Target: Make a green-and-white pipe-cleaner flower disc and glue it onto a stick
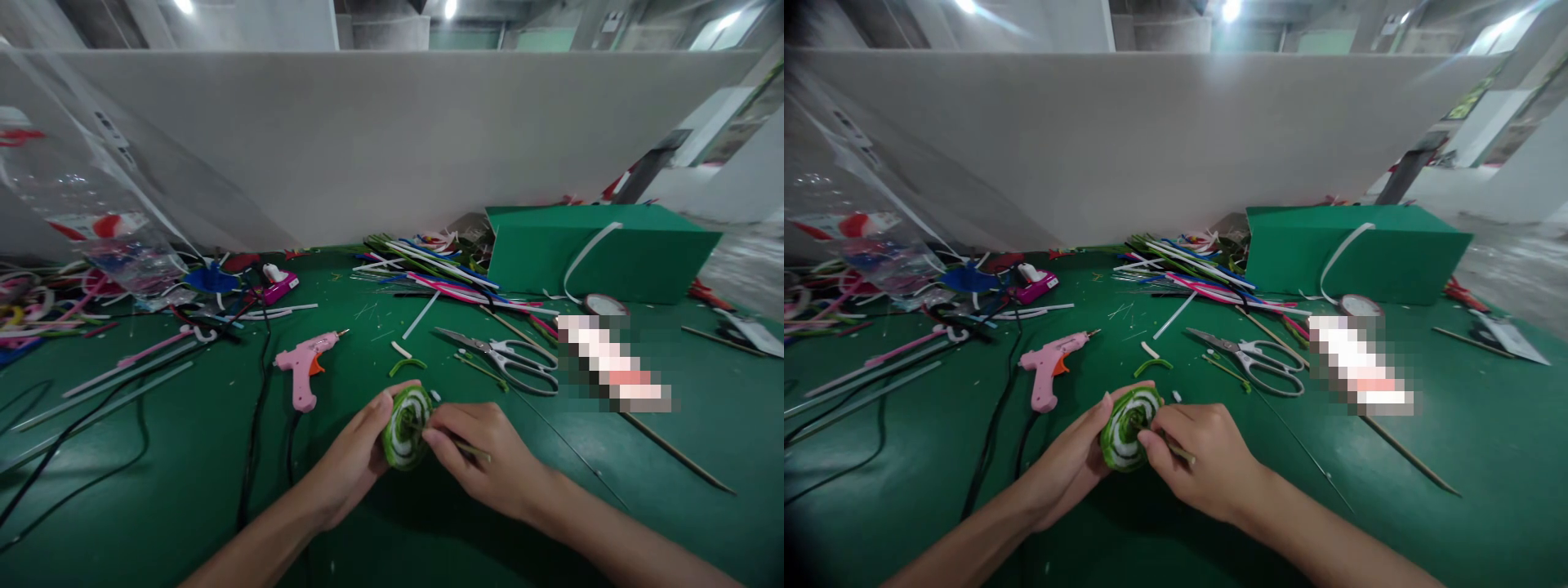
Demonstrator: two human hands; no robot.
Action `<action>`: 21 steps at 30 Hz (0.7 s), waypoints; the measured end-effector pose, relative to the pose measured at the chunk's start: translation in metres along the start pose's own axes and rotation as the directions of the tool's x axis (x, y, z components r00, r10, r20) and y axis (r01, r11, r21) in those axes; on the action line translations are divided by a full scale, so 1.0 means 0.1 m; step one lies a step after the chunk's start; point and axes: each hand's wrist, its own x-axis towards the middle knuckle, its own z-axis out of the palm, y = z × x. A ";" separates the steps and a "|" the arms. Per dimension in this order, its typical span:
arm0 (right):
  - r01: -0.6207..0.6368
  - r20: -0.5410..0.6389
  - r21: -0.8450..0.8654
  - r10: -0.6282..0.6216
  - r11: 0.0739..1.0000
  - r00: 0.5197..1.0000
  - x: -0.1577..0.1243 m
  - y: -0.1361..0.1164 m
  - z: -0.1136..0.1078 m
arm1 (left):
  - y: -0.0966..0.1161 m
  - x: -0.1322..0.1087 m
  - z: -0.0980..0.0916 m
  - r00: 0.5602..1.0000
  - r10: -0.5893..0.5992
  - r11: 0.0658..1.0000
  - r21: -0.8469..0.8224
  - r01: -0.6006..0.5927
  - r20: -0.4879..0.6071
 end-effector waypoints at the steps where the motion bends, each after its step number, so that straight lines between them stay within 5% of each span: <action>1: -0.011 0.002 -0.006 0.011 1.000 1.000 0.00 0.00 0.01 | 0.01 0.00 0.01 1.000 -0.003 1.000 0.005 0.003 -0.006; 21: 0.112 0.088 -0.139 -0.100 0.984 0.991 -0.02 0.02 0.15 | 0.00 0.00 0.01 0.998 -0.061 0.998 0.032 0.062 -0.020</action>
